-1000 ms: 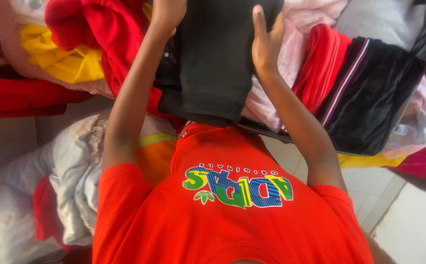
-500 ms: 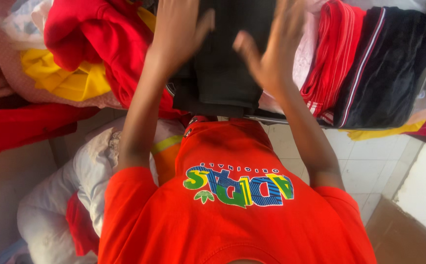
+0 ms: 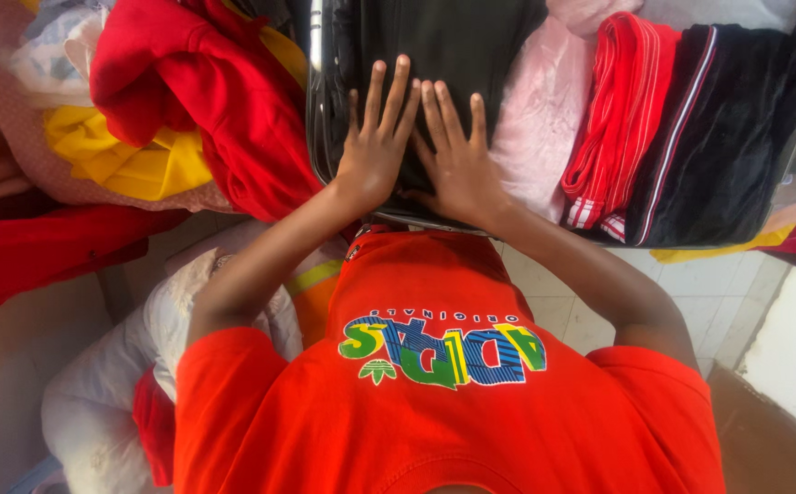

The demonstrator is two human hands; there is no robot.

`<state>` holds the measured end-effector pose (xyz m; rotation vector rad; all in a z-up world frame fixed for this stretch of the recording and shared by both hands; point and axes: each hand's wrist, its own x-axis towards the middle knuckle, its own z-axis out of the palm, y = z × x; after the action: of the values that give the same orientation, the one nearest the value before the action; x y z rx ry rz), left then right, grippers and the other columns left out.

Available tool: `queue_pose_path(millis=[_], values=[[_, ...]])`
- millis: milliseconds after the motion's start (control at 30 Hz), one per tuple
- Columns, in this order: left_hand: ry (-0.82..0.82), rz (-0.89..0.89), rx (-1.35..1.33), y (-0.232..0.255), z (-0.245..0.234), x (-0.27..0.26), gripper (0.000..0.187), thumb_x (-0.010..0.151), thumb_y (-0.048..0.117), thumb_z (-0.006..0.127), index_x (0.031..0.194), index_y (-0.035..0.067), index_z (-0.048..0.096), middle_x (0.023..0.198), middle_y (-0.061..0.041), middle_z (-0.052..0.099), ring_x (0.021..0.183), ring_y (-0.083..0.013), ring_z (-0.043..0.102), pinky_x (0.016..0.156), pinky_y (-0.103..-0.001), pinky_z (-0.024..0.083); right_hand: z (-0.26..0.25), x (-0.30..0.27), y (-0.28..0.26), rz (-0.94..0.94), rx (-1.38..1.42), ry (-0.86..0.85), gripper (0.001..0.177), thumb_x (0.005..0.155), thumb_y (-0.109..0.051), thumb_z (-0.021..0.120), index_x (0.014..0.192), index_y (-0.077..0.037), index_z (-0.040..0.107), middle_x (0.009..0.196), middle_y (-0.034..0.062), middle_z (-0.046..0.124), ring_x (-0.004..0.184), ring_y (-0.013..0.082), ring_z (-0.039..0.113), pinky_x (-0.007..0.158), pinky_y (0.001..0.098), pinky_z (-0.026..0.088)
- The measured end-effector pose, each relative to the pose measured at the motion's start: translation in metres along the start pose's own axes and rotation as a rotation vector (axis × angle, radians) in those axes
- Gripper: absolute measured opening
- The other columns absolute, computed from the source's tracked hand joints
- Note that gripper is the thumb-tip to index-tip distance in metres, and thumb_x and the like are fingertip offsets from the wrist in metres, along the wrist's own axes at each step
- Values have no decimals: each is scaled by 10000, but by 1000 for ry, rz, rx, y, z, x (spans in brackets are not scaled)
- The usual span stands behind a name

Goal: The person folds various garments one by one and places them into an open suitcase. Items include a light pink top, a red top, a black top, a yellow top, a dark top, and a white top. The person handles each item individually, folds it, and stacks it inside the suitcase.

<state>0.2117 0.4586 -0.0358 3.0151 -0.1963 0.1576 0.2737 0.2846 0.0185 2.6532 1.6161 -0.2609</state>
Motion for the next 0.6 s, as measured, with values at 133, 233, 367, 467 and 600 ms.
queue_pose_path(millis=[133,233,367,467,600], values=[[52,-40,197,4,8,0,850,966,257,681,1675,32,272,1763,-201,18,1620,-417,56,1247,-622,189,1,3,-4,-25,-97,-21,1036,832,-705,673,1596,-34,476,1688,329,131,1582,453,62,1186,731,44],[-10,-17,170,4,-9,0,926,895,269,743,1658,22,279,1755,-227,18,1613,-442,42,1237,-634,187,-3,-4,-7,-24,-57,-80,1013,796,-649,711,1578,-49,475,1688,316,136,1579,437,63,1189,717,33],[-325,2,-144,-2,-49,5,1168,666,318,823,1651,-12,289,1705,-262,48,1576,-489,61,1218,-643,221,-8,-17,-3,-22,-78,-56,883,823,-491,717,1582,-104,483,1697,199,224,1591,361,92,1222,657,24],[-395,9,-348,4,-77,-3,1117,654,357,839,1572,-20,327,1662,-269,72,1533,-506,59,1177,-672,216,-7,-34,-5,-61,148,52,697,946,-403,636,1567,-109,521,1658,94,342,1591,286,122,1230,643,21],[-327,85,-427,28,-101,-15,842,879,326,797,1518,-45,395,1643,-278,177,1545,-469,133,1187,-672,207,-10,-63,2,-129,546,23,517,1064,-427,512,1411,-54,596,1557,80,475,1556,260,198,1229,625,53]])
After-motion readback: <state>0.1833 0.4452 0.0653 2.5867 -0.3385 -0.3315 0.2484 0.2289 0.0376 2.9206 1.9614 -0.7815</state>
